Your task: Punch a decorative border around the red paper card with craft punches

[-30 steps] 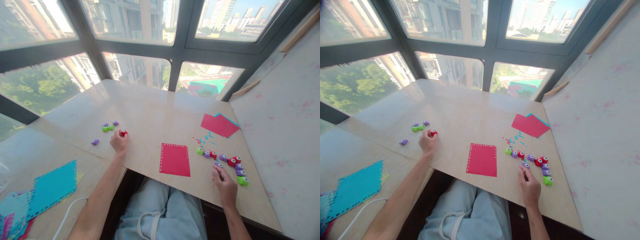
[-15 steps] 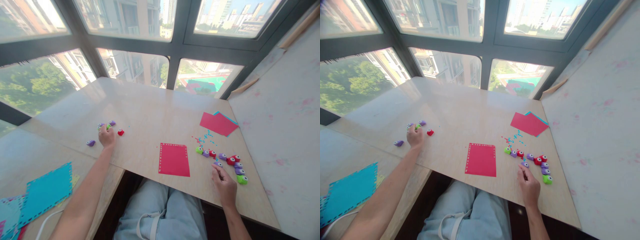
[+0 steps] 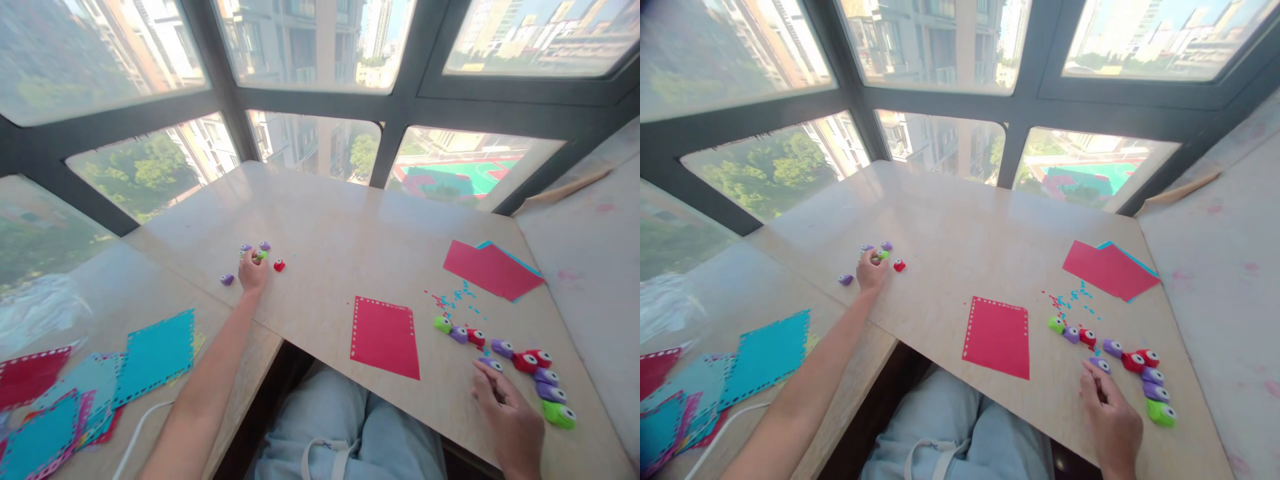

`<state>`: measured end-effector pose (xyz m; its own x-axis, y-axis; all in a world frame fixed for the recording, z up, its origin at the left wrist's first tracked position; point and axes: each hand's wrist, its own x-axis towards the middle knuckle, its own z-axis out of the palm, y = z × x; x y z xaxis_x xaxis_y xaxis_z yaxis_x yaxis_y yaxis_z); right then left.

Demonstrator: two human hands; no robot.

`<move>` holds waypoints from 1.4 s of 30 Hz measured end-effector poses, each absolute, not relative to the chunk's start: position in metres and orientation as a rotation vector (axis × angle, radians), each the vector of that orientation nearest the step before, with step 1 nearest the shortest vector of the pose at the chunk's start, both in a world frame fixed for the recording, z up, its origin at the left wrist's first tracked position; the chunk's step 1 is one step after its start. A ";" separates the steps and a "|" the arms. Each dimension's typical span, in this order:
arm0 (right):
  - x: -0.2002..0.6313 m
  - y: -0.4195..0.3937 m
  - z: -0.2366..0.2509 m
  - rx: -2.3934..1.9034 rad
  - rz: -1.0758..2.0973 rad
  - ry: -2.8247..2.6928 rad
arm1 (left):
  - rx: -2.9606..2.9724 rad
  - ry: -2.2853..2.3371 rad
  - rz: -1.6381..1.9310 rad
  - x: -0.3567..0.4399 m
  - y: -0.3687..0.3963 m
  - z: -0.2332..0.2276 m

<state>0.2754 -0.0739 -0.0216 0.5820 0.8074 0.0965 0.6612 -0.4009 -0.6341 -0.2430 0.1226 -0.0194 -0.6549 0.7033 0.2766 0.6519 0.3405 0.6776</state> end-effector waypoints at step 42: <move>0.276 -0.073 -0.026 -2.167 0.304 -1.177 | 1.630 2.614 0.859 -0.242 0.142 -0.019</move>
